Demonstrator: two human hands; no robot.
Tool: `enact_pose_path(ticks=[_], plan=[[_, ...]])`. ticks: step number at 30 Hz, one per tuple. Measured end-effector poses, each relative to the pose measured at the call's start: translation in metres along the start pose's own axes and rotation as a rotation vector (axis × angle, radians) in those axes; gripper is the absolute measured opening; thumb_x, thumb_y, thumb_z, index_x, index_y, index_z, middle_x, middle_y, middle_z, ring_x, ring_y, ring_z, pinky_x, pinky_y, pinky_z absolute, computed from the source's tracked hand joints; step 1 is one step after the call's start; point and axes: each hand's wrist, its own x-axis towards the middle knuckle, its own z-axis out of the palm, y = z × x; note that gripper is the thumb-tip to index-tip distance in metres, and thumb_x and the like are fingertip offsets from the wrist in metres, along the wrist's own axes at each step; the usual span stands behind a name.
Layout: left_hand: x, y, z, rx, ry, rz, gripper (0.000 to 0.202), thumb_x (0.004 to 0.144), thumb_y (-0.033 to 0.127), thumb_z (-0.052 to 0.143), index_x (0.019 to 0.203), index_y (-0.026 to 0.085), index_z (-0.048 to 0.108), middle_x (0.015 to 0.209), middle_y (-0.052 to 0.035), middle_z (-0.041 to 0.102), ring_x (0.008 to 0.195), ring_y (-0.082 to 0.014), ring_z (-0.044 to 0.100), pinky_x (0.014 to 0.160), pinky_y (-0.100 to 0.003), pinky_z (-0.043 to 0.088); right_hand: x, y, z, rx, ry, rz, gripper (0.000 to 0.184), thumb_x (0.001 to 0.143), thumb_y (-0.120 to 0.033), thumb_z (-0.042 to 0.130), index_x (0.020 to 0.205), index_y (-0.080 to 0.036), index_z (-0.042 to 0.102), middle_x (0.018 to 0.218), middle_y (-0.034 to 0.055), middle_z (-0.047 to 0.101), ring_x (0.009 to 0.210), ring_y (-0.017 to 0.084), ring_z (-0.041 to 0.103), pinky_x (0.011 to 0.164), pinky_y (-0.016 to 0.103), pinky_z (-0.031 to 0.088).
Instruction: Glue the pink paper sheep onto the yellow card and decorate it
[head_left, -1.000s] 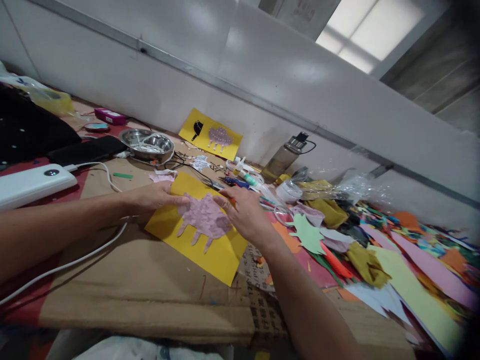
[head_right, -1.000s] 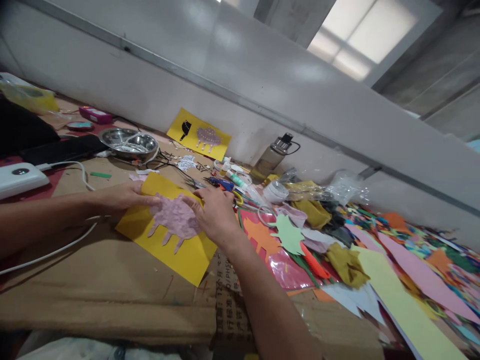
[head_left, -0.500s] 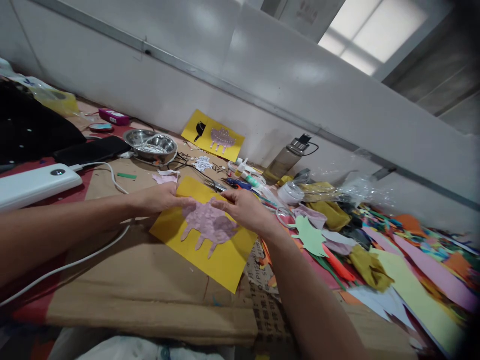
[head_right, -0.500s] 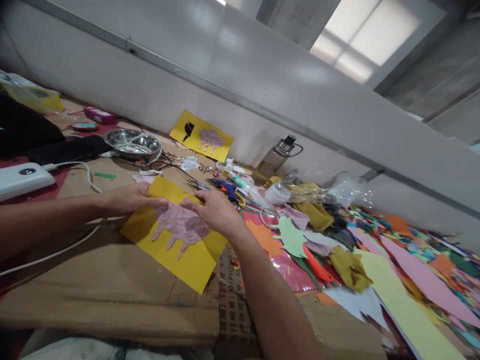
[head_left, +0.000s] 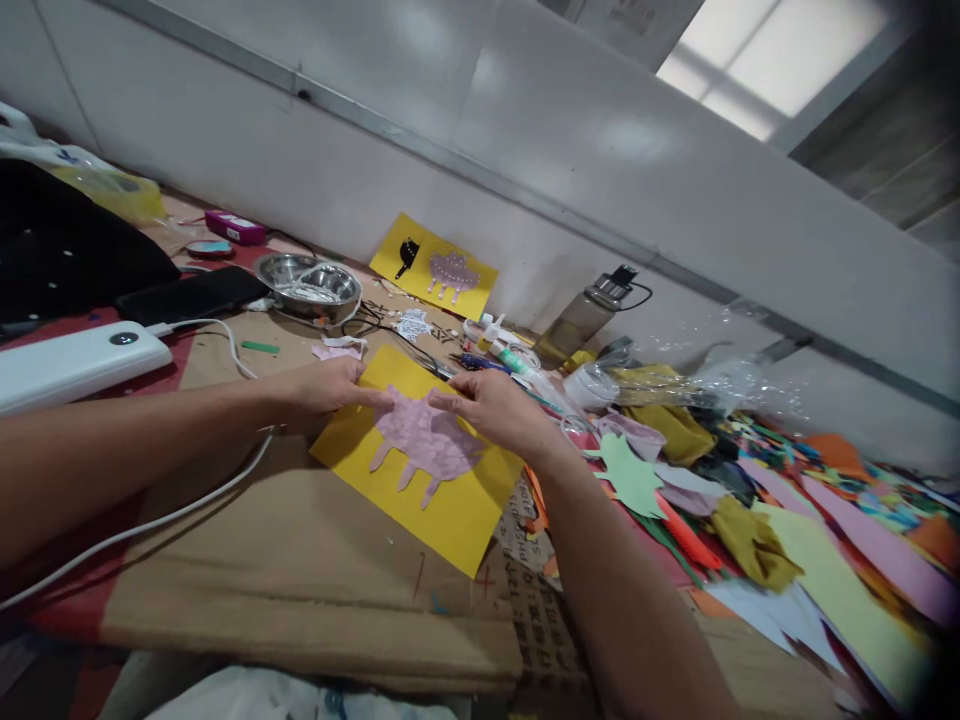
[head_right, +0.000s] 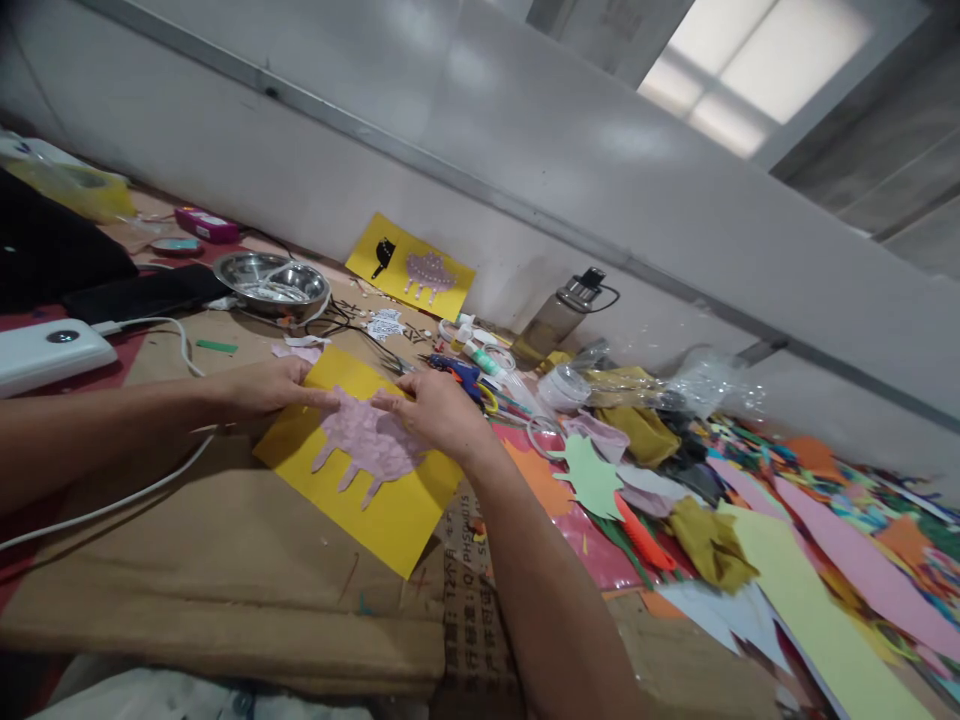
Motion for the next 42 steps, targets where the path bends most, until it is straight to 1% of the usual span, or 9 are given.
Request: enact_pose_path(ticks=[11, 14, 18, 22, 24, 26, 30, 37, 42], plan=[[0.002, -0.003, -0.007, -0.121, -0.006, -0.044, 0.029, 0.063, 0.028, 0.080, 0.088, 0.015, 0.072, 0.089, -0.0116, 0.075, 0.070, -0.0237, 0.071, 0.064, -0.031, 0.056, 0.004, 0.016, 0.001, 0.086, 0.008, 0.070, 0.040, 0.077, -0.049, 0.057, 0.053, -0.017, 0.050, 0.053, -0.0057, 0.035, 0.053, 0.008, 0.029, 0.049, 0.025, 0.019], [0.000, -0.003, -0.005, -0.125, 0.004, -0.028, 0.031, 0.060, 0.024, 0.081, 0.089, 0.017, 0.072, 0.089, -0.0113, 0.076, 0.070, -0.0245, 0.071, 0.063, -0.031, 0.056, 0.003, 0.014, 0.001, 0.135, 0.033, 0.031, 0.037, 0.077, -0.048, 0.058, 0.057, -0.017, 0.056, 0.055, -0.0043, 0.045, 0.055, 0.009, 0.036, 0.051, 0.024, 0.025], [0.000, 0.000, -0.005, -0.131, 0.105, 0.001, 0.032, 0.058, 0.023, 0.082, 0.088, 0.019, 0.072, 0.085, -0.0094, 0.076, 0.068, -0.0237, 0.071, 0.061, -0.030, 0.056, 0.004, 0.021, -0.003, 0.270, 0.309, 0.013, 0.030, 0.076, -0.045, 0.062, 0.085, -0.017, 0.067, 0.083, 0.0034, 0.068, 0.073, 0.015, 0.056, 0.069, 0.028, 0.042], [0.005, 0.001, -0.011, -0.229, 0.245, 0.076, 0.035, 0.060, 0.020, 0.081, 0.093, 0.016, 0.070, 0.090, -0.0104, 0.075, 0.072, -0.0223, 0.071, 0.068, -0.032, 0.058, 0.010, 0.039, -0.004, 0.548, 0.663, 0.051, 0.046, 0.072, -0.056, 0.065, 0.100, -0.020, 0.062, 0.104, 0.0080, 0.069, 0.091, 0.020, 0.062, 0.079, 0.031, 0.048], [0.007, 0.001, -0.013, -0.292, 0.299, 0.129, 0.038, 0.061, 0.018, 0.080, 0.098, 0.015, 0.069, 0.096, -0.0115, 0.075, 0.079, -0.0231, 0.072, 0.073, -0.034, 0.059, 0.011, 0.046, 0.002, 0.799, 0.623, 0.110, 0.053, 0.066, -0.060, 0.069, 0.101, -0.021, 0.059, 0.110, 0.0074, 0.068, 0.093, 0.021, 0.064, 0.076, 0.032, 0.051], [0.009, 0.002, -0.014, -0.336, 0.336, 0.181, 0.039, 0.063, 0.016, 0.078, 0.101, 0.015, 0.068, 0.099, -0.0114, 0.074, 0.087, -0.0238, 0.071, 0.077, -0.033, 0.059, 0.012, 0.048, 0.011, 1.023, 0.452, 0.163, 0.056, 0.061, -0.062, 0.073, 0.098, -0.022, 0.060, 0.108, 0.0068, 0.070, 0.090, 0.023, 0.066, 0.072, 0.034, 0.054], [0.008, 0.003, -0.014, -0.347, 0.356, 0.203, 0.041, 0.068, 0.014, 0.075, 0.107, 0.013, 0.066, 0.100, -0.0123, 0.074, 0.091, -0.0247, 0.071, 0.079, -0.034, 0.059, 0.010, 0.043, 0.029, 1.196, 0.202, 0.225, 0.053, 0.049, -0.048, 0.085, 0.089, -0.020, 0.066, 0.092, 0.0079, 0.075, 0.084, 0.027, 0.070, 0.071, 0.038, 0.056], [0.008, 0.000, -0.015, -0.322, 0.332, 0.203, 0.033, 0.066, 0.017, 0.078, 0.098, 0.014, 0.068, 0.103, -0.0122, 0.074, 0.087, -0.0230, 0.072, 0.078, -0.031, 0.059, 0.011, 0.044, 0.034, 1.208, 0.278, 0.221, 0.050, 0.044, -0.040, 0.088, 0.086, -0.018, 0.069, 0.086, 0.0077, 0.076, 0.076, 0.027, 0.072, 0.071, 0.039, 0.057], [0.007, -0.003, -0.014, -0.329, 0.271, 0.231, 0.043, 0.065, 0.018, 0.079, 0.107, 0.016, 0.067, 0.108, -0.0122, 0.073, 0.098, -0.0254, 0.070, 0.085, -0.034, 0.057, 0.013, 0.046, 0.035, 1.202, 0.322, 0.212, 0.046, 0.046, -0.038, 0.086, 0.083, -0.019, 0.068, 0.086, 0.0071, 0.076, 0.082, 0.028, 0.071, 0.073, 0.040, 0.058]])
